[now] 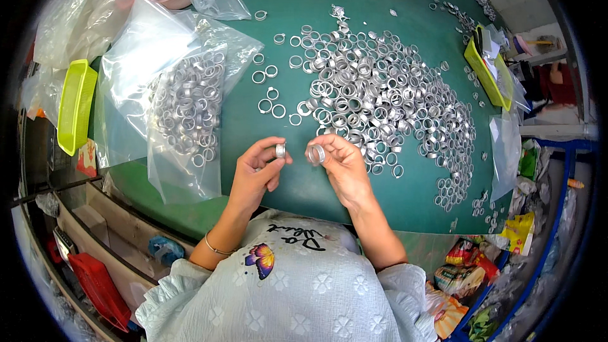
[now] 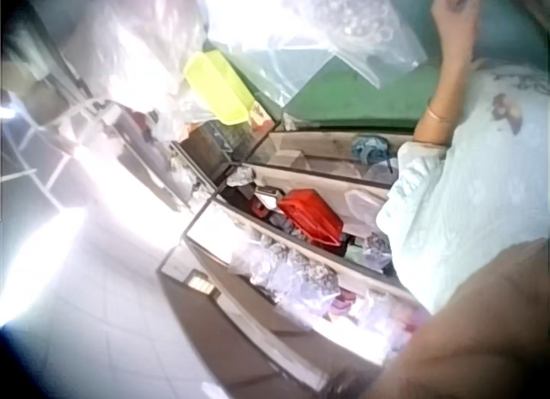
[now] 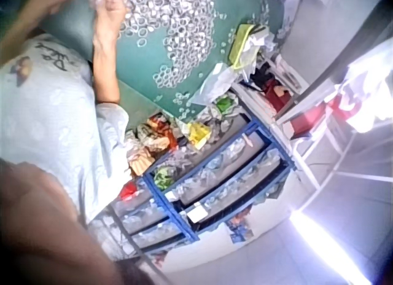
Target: The person gathers metal rings on a green surface and places them into a black pouch worn at the waist.
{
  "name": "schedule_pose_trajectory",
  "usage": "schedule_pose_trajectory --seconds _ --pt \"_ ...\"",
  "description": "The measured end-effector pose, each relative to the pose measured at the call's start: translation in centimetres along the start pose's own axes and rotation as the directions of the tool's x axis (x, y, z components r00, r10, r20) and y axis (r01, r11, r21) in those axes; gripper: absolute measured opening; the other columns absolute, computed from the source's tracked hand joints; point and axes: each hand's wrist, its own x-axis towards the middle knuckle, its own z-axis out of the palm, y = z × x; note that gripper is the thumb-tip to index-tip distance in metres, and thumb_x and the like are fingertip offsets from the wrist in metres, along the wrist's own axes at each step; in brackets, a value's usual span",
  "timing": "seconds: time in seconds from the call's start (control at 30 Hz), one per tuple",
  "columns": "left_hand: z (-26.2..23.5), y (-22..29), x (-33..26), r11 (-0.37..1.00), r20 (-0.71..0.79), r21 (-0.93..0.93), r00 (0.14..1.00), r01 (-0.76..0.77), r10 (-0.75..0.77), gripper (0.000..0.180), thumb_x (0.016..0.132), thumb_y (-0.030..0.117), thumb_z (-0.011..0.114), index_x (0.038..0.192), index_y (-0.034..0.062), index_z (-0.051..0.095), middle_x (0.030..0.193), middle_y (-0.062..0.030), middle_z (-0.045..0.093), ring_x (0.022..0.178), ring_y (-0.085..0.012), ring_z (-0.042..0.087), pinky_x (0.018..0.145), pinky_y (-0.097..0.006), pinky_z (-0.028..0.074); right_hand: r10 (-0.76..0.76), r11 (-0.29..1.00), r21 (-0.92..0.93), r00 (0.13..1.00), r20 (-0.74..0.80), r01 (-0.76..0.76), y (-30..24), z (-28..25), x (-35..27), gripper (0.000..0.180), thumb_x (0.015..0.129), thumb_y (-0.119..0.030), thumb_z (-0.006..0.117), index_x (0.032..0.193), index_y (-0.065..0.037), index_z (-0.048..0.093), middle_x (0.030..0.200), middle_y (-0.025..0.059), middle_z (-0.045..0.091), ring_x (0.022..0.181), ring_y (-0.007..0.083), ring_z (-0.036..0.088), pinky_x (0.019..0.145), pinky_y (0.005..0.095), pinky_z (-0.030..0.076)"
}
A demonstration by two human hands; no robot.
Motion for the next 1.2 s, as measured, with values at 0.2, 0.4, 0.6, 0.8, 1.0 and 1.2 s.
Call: schedule_pose_trajectory --seconds 0.2,0.4,0.6,0.8,1.0,1.2 --pt "1.0 1.2 -0.8 0.994 0.065 -0.105 0.998 0.035 -0.029 0.038 0.085 0.001 0.059 0.122 0.0038 0.054 0.094 -0.0092 0.066 0.048 -0.0018 0.042 0.043 -0.016 0.034 -0.03 0.997 -0.068 0.999 -0.022 0.028 0.2 0.0 -0.7 0.017 0.089 -0.01 0.06 0.102 0.0 0.058 0.089 0.0047 0.064 0.078 0.0102 0.058 0.07 0.0225 0.044" --pt "1.1 1.2 -1.0 0.988 0.12 -0.151 0.993 0.032 -0.013 0.035 0.087 0.003 0.057 0.122 0.0022 0.054 0.099 -0.013 0.066 0.046 -0.002 0.04 0.042 -0.016 0.033 -0.021 1.0 0.009 0.999 -0.028 0.022 -0.2 0.5 -1.0 0.019 0.089 -0.009 0.059 0.106 0.0 0.057 0.089 0.004 0.061 0.077 0.0105 0.056 0.069 0.0229 0.043" --pt "0.9 0.7 -0.2 0.999 0.063 0.041 0.997 0.035 -0.037 0.034 0.086 0.006 0.06 0.119 0.0035 0.055 0.095 -0.0091 0.067 0.048 -0.0027 0.044 0.043 -0.017 0.035 0.037 0.985 0.172 0.996 -0.085 -0.021 -0.6 -0.3 -1.3 0.018 0.089 -0.008 0.056 0.106 0.001 0.058 0.081 0.0029 0.056 0.072 0.0119 0.051 0.066 0.0237 0.041" --pt "0.7 -0.7 2.6 0.759 -0.083 0.639 0.969 -0.127 0.232 0.041 0.086 0.005 0.059 0.125 0.0019 0.049 0.088 -0.0061 0.067 0.05 -0.0026 0.046 0.04 -0.019 0.038 -0.054 0.993 -0.114 0.945 -0.324 0.017 -0.6 -2.8 -3.3 0.016 0.089 -0.002 0.053 0.102 0.0 0.06 0.083 0.0022 0.058 0.07 0.0087 0.05 0.064 0.0213 0.04" --pt "2.3 0.0 0.3 0.958 0.185 0.15 0.945 0.246 -0.272 0.037 0.095 0.027 0.05 0.124 0.003 0.05 0.082 -0.0059 0.063 0.048 -0.0058 0.047 0.039 -0.02 0.034 -0.306 0.734 -0.675 0.923 -0.231 0.074 0.6 -1.5 -4.6 0.017 0.082 0.003 0.058 0.098 -0.002 0.062 0.085 0.0023 0.06 0.072 0.007 0.052 0.068 0.0194 0.04" --pt "1.6 -3.4 -0.8 0.778 0.355 -0.228 0.794 0.585 -0.493 0.029 0.095 0.032 0.05 0.098 0.004 0.058 0.068 -0.0066 0.056 0.046 -0.0095 0.042 0.038 -0.02 0.029 -0.436 0.41 -0.9 0.899 -0.051 0.147 -0.9 -2.4 -4.0 0.033 0.071 -0.009 0.073 0.102 -0.005 0.062 0.103 0.0089 0.059 0.1 0.0273 0.052 0.086 0.0357 0.04"
